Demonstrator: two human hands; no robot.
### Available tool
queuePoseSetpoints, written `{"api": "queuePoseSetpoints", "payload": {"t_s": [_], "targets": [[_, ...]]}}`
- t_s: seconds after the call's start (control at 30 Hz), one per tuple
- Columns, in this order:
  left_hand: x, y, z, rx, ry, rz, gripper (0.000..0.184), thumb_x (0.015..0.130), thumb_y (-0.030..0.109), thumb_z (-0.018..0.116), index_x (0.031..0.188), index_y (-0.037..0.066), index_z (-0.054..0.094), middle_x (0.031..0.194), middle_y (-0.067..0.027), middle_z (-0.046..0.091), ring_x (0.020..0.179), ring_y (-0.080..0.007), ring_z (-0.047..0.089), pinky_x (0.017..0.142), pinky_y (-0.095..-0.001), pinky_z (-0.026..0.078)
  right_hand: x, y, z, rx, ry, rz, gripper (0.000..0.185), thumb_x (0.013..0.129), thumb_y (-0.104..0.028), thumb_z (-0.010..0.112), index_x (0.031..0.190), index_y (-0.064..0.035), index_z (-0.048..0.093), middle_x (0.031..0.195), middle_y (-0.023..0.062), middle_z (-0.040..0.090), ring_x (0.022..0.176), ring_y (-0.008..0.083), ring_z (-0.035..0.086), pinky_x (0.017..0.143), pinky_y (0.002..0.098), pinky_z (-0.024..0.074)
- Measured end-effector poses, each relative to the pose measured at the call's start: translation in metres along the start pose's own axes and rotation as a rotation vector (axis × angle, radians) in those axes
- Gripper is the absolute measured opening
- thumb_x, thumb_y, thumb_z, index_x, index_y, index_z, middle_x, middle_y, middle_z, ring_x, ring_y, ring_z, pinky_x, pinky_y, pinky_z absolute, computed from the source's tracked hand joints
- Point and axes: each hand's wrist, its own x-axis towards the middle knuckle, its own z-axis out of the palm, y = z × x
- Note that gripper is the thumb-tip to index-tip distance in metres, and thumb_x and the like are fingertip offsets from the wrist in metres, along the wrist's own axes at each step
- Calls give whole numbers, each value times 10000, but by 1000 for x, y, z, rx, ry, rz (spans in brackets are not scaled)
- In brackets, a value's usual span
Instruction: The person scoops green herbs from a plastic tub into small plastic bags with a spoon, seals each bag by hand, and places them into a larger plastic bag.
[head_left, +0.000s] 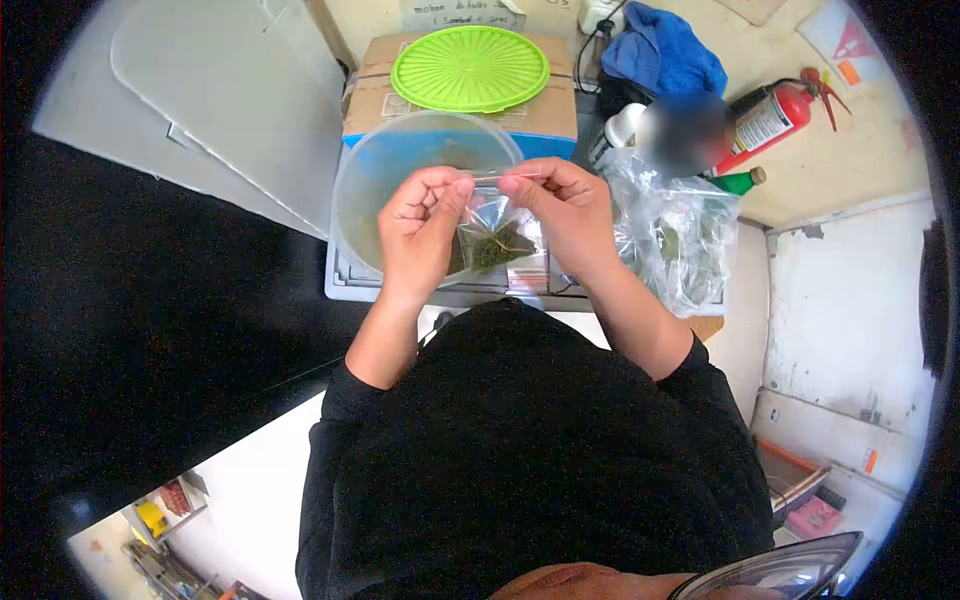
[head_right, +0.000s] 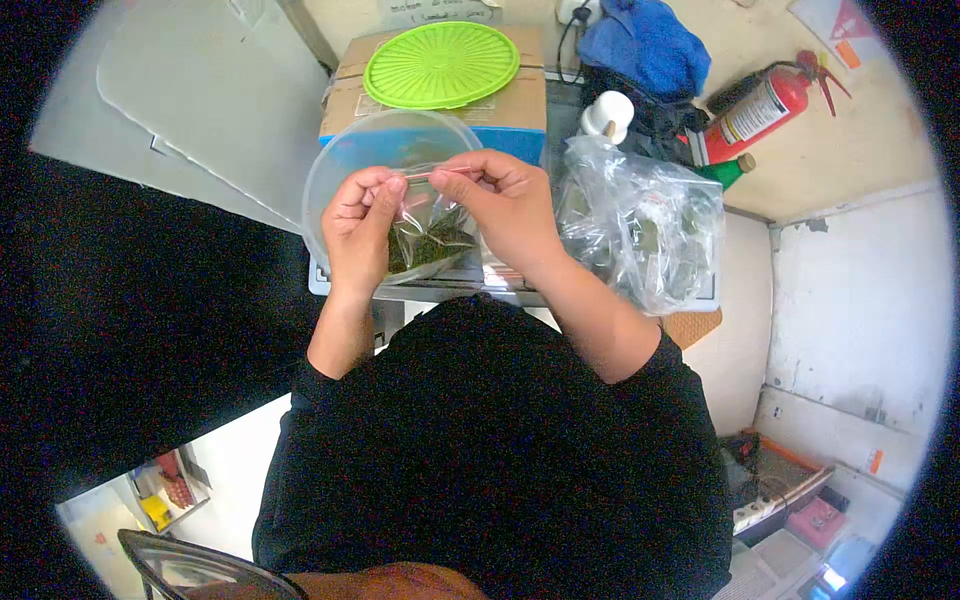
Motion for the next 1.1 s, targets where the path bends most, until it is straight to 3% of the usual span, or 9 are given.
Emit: {"api": "queuePoseSetpoints", "payload": {"t_s": [0.33, 0.47, 0.57, 0.6, 0.67, 0.83, 0.87, 1.0, 1.1], "targets": [[-18, -6, 66, 24, -235, -38, 91, 916, 23, 586, 1000, -6, 610, 837, -42, 650, 766, -88, 611, 708, -225, 495, -46, -26, -59, -65, -20, -54, 102, 857, -118, 682, 861, -16, 675, 792, 37, 674, 719, 51, 566, 661, 216, 462], [-14, -16, 91, 128, -238, -88, 120, 895, 31, 614, 1000, -19, 644, 895, -38, 628, 780, -95, 564, 711, -230, 474, -62, -37, -105, -207, 157, -292, 145, 924, -103, 577, 896, 11, 661, 832, 45, 670, 742, 89, 590, 684, 248, 481], [3, -39, 103, 490, -209, 150, 292, 872, 97, 660, 1130, -20, 594, 1122, -124, 612, 996, -165, 589, 801, -271, 487, -64, -54, -148, -220, 457, -289, 166, 929, -120, 561, 921, 23, 644, 827, 65, 663, 747, 124, 600, 707, 262, 484], [0, -33, 124, 532, -144, 126, 407, 833, 139, 701, 1191, 6, 562, 1295, -176, 493, 1073, -218, 562, 843, -317, 473, -59, -51, -162, -342, 484, -271, 162, 923, -126, 569, 956, 21, 631, 843, 79, 660, 758, 147, 604, 722, 277, 485], [3, -51, 146, 823, -125, 422, 476, 812, 155, 716, 1233, 29, 535, 1314, -185, 458, 1073, -269, 557, 884, -356, 451, -50, -38, -188, -590, 533, -230, 193, 909, -136, 584, 1026, 16, 605, 874, 107, 654, 782, 194, 614, 754, 308, 488], [16, -93, 142, 1031, -524, 197, 305, 755, 9, 629, 1038, 117, 665, 1017, -135, 587, 1013, -327, 529, 883, -381, 414, -69, 0, -222, -1054, 403, -193, 339, 861, -160, 635, 1154, -36, 519, 1060, 165, 592, 966, 335, 589, 844, 412, 464], [9, -93, 142, 970, -486, 285, 300, 710, -57, 563, 913, 124, 691, 875, -104, 589, 965, -315, 523, 850, -369, 417, -74, 8, -225, -1101, 349, -131, 332, 854, -158, 641, 1141, -39, 523, 1060, 168, 592, 974, 335, 589, 843, 407, 464], [3, -70, 128, 696, -620, 328, 316, 630, -108, 497, 811, 81, 674, 910, -78, 572, 968, -291, 519, 890, -371, 397, -101, 12, -224, -1524, 159, 64, 674, 758, -388, 713, 1305, -110, 433, 1298, 165, 480, 1187, 393, 455, 963, 519, 352], [4, -61, 122, 566, -619, 384, 184, 706, -39, 556, 775, 87, 671, 921, -52, 592, 992, -272, 544, 994, -421, 326, -103, -5, -235, -1742, 84, 327, 906, 684, -541, 734, 1415, -176, 344, 1445, 142, 367, 1307, 433, 332, 1022, 607, 253]]}}
